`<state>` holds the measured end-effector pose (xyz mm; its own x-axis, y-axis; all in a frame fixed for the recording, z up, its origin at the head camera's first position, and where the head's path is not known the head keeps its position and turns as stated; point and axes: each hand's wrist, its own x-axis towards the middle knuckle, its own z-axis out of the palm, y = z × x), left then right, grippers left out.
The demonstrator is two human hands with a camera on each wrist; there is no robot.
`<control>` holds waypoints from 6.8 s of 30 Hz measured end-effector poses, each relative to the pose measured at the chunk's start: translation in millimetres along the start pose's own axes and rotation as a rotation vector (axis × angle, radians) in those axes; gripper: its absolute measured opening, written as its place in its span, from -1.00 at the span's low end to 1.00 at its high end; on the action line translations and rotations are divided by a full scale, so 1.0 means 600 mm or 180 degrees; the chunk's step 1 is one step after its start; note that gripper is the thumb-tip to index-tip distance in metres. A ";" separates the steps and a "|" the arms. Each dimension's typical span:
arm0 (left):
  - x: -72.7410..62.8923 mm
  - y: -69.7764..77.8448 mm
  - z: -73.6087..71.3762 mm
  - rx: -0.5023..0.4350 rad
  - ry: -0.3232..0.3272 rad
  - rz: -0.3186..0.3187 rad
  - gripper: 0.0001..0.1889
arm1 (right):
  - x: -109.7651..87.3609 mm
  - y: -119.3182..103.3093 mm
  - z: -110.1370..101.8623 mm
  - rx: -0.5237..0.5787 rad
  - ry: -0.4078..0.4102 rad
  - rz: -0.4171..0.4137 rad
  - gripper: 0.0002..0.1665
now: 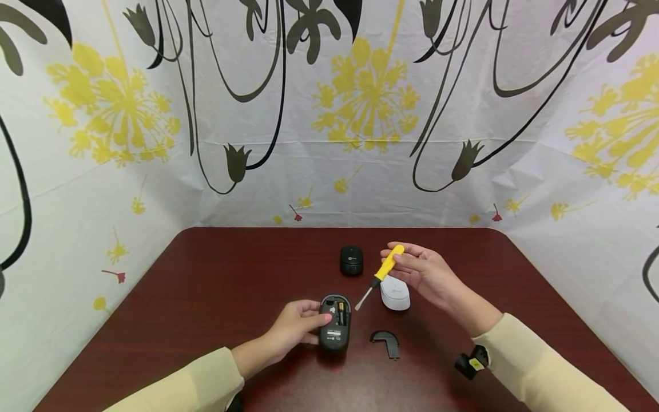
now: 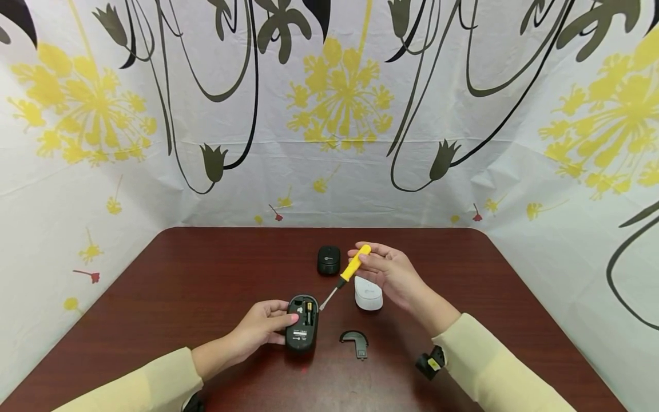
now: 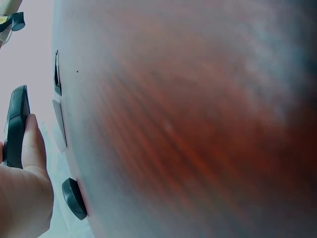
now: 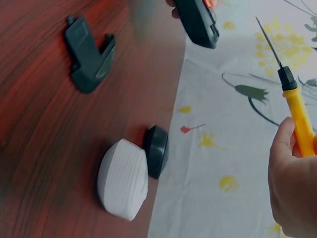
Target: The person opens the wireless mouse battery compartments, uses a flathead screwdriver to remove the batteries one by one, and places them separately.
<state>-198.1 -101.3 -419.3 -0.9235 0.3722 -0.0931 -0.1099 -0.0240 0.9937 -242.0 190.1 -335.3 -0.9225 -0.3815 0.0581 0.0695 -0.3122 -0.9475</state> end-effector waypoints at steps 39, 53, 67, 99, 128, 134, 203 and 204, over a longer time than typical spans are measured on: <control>0.003 0.002 0.001 0.0066 0.0017 -0.0098 -0.50 | -0.020 0.039 0.097 -0.2189 -0.0131 -0.2070 -0.61; 0.002 0.001 0.003 0.0089 0.0006 -0.0064 -0.54 | -0.031 0.056 0.116 -0.2640 -0.0505 -0.2976 -0.54; 0.000 0.004 0.003 0.0186 -0.0008 -0.0159 -0.54 | -0.030 0.060 0.126 -0.3007 -0.0682 -0.3437 -0.63; 0.001 0.000 0.007 0.0071 -0.0111 -0.0171 -0.62 | 0.010 0.038 0.085 -0.1560 -0.0068 -0.1152 -0.76; -0.006 0.002 0.011 0.0022 -0.0183 -0.0119 -0.64 | 0.060 0.060 0.034 -0.0971 0.0705 0.0396 -0.66; -0.007 0.001 0.010 0.0007 -0.0184 -0.0116 -0.63 | 0.065 0.063 0.033 -0.0911 0.0766 0.0552 -0.66; -0.004 0.004 0.008 -0.0112 -0.0288 -0.0152 -0.63 | 0.069 0.087 0.023 -0.0280 0.0685 0.1032 -0.46; -0.004 0.004 0.008 -0.0129 -0.0293 -0.0149 -0.63 | 0.068 0.085 0.023 -0.0264 0.0681 0.1007 -0.46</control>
<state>-194.2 -97.8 -416.3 -0.8796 0.4573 -0.1314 -0.1686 -0.0414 0.9848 -270.8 146.6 -377.0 -0.9194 -0.2548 -0.2997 0.3404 -0.1334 -0.9308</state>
